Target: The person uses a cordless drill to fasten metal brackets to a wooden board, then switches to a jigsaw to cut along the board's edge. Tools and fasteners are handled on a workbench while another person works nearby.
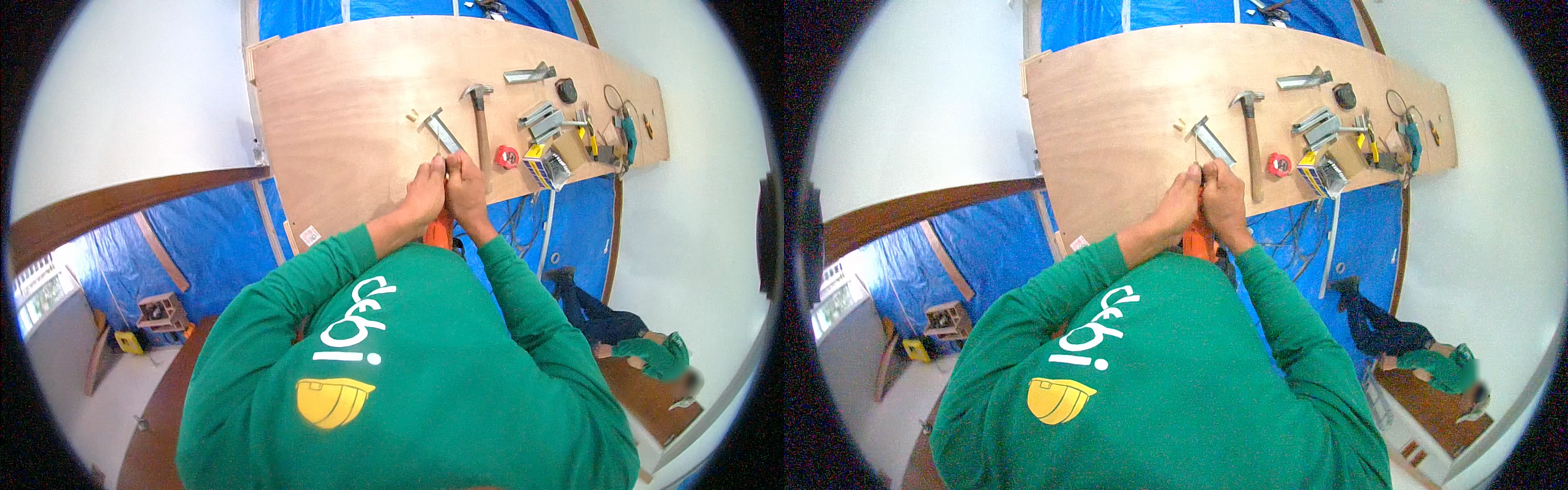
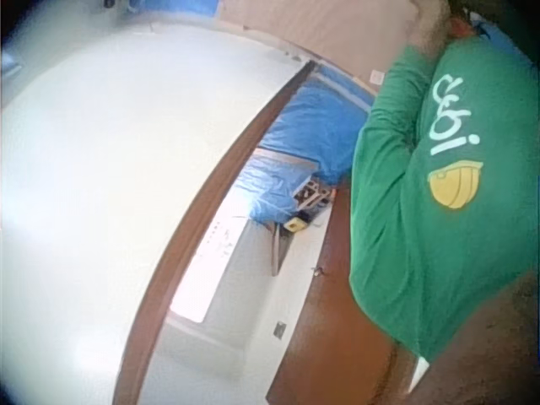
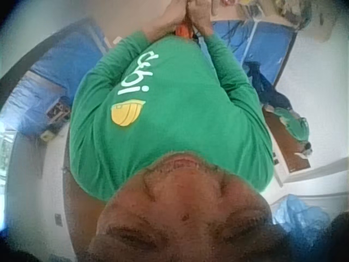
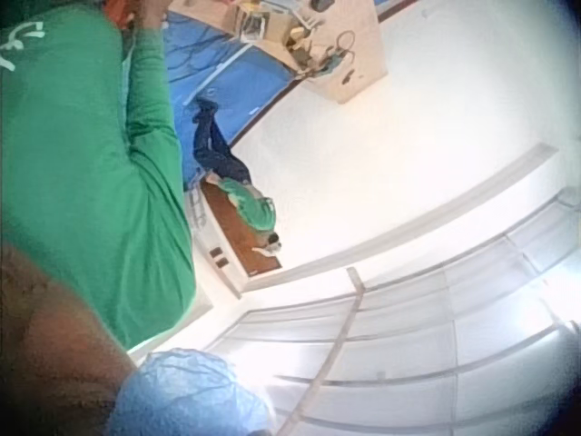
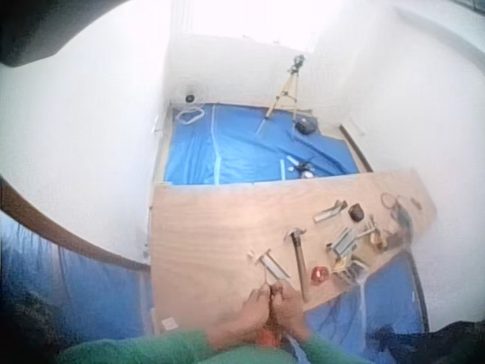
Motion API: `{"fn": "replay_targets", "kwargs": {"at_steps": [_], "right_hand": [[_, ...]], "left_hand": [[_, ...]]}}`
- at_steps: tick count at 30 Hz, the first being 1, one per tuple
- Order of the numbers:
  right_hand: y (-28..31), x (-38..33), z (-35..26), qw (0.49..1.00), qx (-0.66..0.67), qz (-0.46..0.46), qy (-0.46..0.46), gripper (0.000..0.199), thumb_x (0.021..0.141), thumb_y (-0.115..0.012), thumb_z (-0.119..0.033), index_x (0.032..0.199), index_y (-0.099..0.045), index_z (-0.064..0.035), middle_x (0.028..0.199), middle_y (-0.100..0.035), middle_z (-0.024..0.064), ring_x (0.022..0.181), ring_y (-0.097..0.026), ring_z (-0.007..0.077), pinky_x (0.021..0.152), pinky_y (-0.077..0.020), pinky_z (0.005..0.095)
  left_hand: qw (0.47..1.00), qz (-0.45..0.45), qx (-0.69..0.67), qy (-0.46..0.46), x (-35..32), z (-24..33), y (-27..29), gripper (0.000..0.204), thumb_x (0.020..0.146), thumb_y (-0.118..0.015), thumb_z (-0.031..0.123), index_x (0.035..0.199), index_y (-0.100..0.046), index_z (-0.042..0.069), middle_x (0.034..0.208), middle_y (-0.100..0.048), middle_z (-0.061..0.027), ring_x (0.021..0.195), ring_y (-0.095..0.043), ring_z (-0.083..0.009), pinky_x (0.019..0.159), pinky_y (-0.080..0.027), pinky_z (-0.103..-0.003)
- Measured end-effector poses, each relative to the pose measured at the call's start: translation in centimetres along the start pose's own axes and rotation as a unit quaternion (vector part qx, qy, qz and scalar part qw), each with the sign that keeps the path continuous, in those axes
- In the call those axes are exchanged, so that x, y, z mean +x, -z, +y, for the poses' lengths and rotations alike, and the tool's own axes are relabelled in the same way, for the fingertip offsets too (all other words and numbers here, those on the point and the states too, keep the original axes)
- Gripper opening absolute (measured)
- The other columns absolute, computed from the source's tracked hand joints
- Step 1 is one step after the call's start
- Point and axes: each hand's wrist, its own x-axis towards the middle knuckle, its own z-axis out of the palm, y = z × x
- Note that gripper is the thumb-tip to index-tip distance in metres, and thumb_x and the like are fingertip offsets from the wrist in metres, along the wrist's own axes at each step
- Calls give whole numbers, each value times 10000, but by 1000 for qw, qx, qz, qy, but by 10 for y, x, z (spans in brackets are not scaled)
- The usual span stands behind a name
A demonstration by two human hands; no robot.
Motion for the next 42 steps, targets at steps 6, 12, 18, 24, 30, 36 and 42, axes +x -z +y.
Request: {"fn": "replay_targets", "kwargs": {"at_steps": [6, 12, 18, 24, 30, 36, 42], "right_hand": [[8, -14, 18, 995, 73, 54, -37, 403, 1142, -489, -312, 973, -636, 23, 835, -645, 263, 760, -630, 408, 737, -498, 489], [39, -22, 34, 984, 150, 91, -28, 433, 1173, -479, -395, 969, -617, -39, 760, -545, 12, 727, -491, 134, 668, -452, 322], [94, -34, 18, 851, 390, -47, -347, 471, 1119, -487, -556, 935, -621, -144, 740, -518, -31, 559, -428, 119, 517, -349, 301], [177, -40, 11, 721, 362, -255, -533, 454, 1121, -474, -534, 896, -582, -155, 663, -407, -59, 520, -382, 117, 458, -309, 310], [140, -50, 33, 965, 59, -39, -252, 559, 1160, -444, -451, 826, -618, -38, 686, -549, 122, 545, -514, 242, 490, -374, 467], [96, -29, 23, 980, 47, 185, -55, 506, 1171, -461, -321, 841, -548, 53, 703, -500, 223, 667, -590, 307, 625, -405, 535], [112, 6, 21, 867, 406, 6, -289, 471, 1115, -524, -496, 787, -517, -158, 668, -487, -3, 602, -512, 130, 522, -398, 352]], "left_hand": [[999, -37, 28, -17, -13, -1, -14, 556, 1182, -343, 499, 1292, -570, 4, 1178, -628, -165, 1074, -601, -236, 1003, -496, -411], [979, -166, 40, -108, -3, 18, -23, 494, 1178, -398, 495, 1162, -595, 43, 1047, -630, -85, 1038, -601, -164, 940, -515, -365], [947, -214, 73, -230, -38, 31, -34, 425, 1163, -480, 441, 1197, -521, 20, 982, -601, -108, 939, -588, -182, 855, -513, -391], [899, -250, 269, -238, -63, 40, -53, 400, 1129, -533, 427, 1213, -533, 36, 1001, -639, -224, 921, -688, -411, 806, -533, -529], [891, -199, 249, -324, -65, 28, -66, 389, 1119, -537, 412, 1182, -520, 28, 1043, -637, -282, 972, -663, -519, 807, -520, -587], [932, -174, 206, -243, -45, 33, -59, 396, 1131, -507, 415, 1177, -517, 22, 1028, -639, -279, 978, -662, -484, 847, -515, -557], [916, -128, 267, -271, -30, 36, -57, 395, 1154, -459, 403, 1178, -549, 19, 1038, -667, -272, 1017, -678, -461, 867, -521, -536]]}}
